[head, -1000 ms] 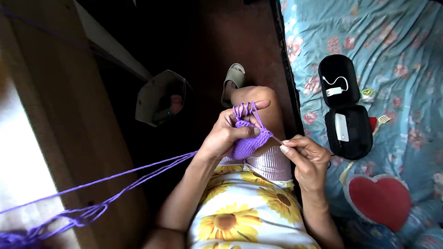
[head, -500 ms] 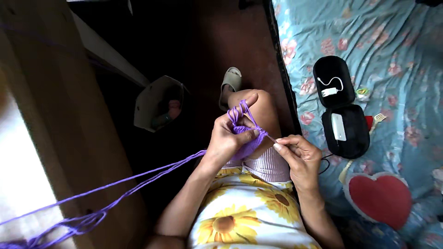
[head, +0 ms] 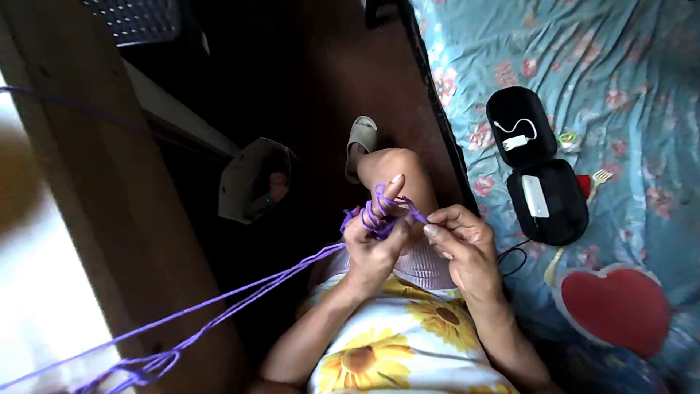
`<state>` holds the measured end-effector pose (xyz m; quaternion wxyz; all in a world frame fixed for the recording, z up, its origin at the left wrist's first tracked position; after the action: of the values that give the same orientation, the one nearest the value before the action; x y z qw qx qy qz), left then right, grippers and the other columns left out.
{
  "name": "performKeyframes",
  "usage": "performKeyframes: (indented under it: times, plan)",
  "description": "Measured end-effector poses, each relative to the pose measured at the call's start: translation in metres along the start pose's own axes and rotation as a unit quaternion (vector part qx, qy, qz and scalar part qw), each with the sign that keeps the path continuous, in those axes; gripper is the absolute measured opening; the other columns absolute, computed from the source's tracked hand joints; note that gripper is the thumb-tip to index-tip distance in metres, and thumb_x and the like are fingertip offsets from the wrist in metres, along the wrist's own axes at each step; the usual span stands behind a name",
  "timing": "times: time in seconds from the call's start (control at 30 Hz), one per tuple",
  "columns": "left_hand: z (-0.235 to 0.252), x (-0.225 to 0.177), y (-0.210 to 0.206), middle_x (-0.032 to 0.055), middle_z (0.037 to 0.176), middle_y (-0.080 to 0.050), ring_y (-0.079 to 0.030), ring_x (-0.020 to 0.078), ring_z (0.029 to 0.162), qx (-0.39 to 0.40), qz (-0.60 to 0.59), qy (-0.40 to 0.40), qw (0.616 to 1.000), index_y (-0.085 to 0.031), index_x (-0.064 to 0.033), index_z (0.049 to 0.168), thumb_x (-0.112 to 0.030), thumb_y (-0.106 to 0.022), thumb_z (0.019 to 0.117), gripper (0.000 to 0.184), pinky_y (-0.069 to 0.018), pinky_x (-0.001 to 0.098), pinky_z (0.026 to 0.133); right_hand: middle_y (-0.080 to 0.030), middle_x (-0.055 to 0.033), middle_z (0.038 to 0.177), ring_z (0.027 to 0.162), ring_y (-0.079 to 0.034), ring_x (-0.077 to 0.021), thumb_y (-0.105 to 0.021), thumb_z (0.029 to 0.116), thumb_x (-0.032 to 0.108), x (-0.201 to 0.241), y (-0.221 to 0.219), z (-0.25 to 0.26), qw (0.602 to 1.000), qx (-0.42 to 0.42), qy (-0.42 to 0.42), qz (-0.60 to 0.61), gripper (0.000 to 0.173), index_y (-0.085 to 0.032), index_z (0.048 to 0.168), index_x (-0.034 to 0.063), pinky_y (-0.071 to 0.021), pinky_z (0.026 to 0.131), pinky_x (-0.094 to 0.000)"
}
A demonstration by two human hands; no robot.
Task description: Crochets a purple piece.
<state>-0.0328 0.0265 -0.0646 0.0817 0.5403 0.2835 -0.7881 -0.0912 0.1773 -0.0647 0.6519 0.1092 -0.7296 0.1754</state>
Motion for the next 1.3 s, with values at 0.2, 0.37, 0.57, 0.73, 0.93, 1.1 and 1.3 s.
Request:
performKeyframes:
  times: [0.2,0.37,0.57,0.73,0.93,1.1,1.3]
  plan:
    - [0.006,0.011,0.013,-0.0013,0.087,-0.076,-0.069,0.0059,0.073,-0.054,-0.058,0.118,0.99,-0.069,-0.0034,0.127,0.012,-0.066,0.0806,0.049,-0.0596,0.025,0.072,-0.068,-0.0057,0.083,0.076,-0.062,0.0006,-0.069,0.091,0.002,0.025,-0.003,-0.021,0.912,-0.086,0.268,-0.299,0.008,-0.075,0.093,-0.0032,-0.0521,0.069,-0.0102]
    - [0.011,0.01,0.017,-0.0009,0.084,-0.075,-0.067,0.005,0.069,-0.036,-0.067,0.136,0.988,-0.069,-0.0035,0.13,0.012,-0.065,0.0816,0.051,-0.0581,0.0232,0.068,-0.066,-0.0099,0.079,0.071,-0.061,-0.0066,-0.067,0.0925,0.003,0.033,-0.01,-0.027,0.843,-0.109,0.347,-0.396,0.01,-0.076,0.091,-0.0007,-0.0498,0.064,-0.0136]
    - [0.016,0.016,0.022,-0.0002,0.077,-0.072,-0.065,0.0051,0.065,0.005,-0.092,0.218,0.972,-0.068,-0.0017,0.129,0.012,-0.059,0.0805,0.051,-0.0572,0.0227,0.065,-0.067,-0.0115,0.079,0.072,-0.064,-0.0115,-0.067,0.0931,0.005,0.035,-0.012,-0.028,0.815,-0.084,0.37,-0.438,0.011,-0.077,0.091,0.001,-0.0519,0.066,-0.018]
    - [0.02,0.023,0.023,-0.0004,0.074,-0.07,-0.063,0.0037,0.062,0.056,-0.15,0.27,0.949,-0.07,-0.0005,0.125,0.01,-0.059,0.0787,0.049,-0.0556,0.02,0.06,-0.067,-0.0103,0.081,0.073,-0.062,-0.0067,-0.067,0.094,0.004,0.033,-0.01,-0.027,0.849,-0.06,0.346,-0.394,0.011,-0.077,0.093,0.0,-0.0502,0.066,-0.0136]
    - [0.02,0.019,0.018,0.0009,0.079,-0.074,-0.066,0.0043,0.065,0.088,-0.114,0.23,0.963,-0.068,0.0014,0.128,0.014,-0.061,0.0791,0.051,-0.0568,0.0206,0.063,-0.071,-0.0017,0.087,0.079,-0.066,-0.0009,-0.071,0.0881,-0.003,0.014,0.005,-0.015,0.963,-0.032,0.18,-0.196,0.008,-0.075,0.094,-0.0033,-0.0582,0.072,-0.0149]
    - [0.017,0.013,0.013,-0.0015,0.08,-0.073,-0.063,0.0024,0.065,0.078,-0.037,0.137,0.987,-0.067,0.003,0.129,0.015,-0.063,0.0792,0.051,-0.0551,0.0191,0.062,-0.069,-0.003,0.084,0.076,-0.064,0.0011,-0.071,0.0884,-0.002,0.019,0.007,-0.019,0.941,-0.062,0.21,-0.258,0.007,-0.076,0.093,-0.0041,-0.055,0.069,-0.0115]
    - [0.017,0.022,0.018,-0.0006,0.075,-0.071,-0.064,0.004,0.063,0.047,-0.099,0.21,0.971,-0.066,0.0012,0.131,0.013,-0.06,0.0803,0.052,-0.056,0.0207,0.063,-0.065,-0.0091,0.079,0.069,-0.058,-0.0026,-0.067,0.0925,0.002,0.031,-0.002,-0.028,0.868,-0.072,0.316,-0.376,0.009,-0.076,0.092,-0.002,-0.0471,0.062,-0.0104]
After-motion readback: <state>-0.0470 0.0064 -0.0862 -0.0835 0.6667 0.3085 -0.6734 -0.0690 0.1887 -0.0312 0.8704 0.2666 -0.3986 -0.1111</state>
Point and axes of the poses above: each hand's wrist, its own z-axis towards the middle knuckle, its own y-axis out of the back of the hand, x = y × z, the point moved 8 cm from there along z, towards the middle knuckle
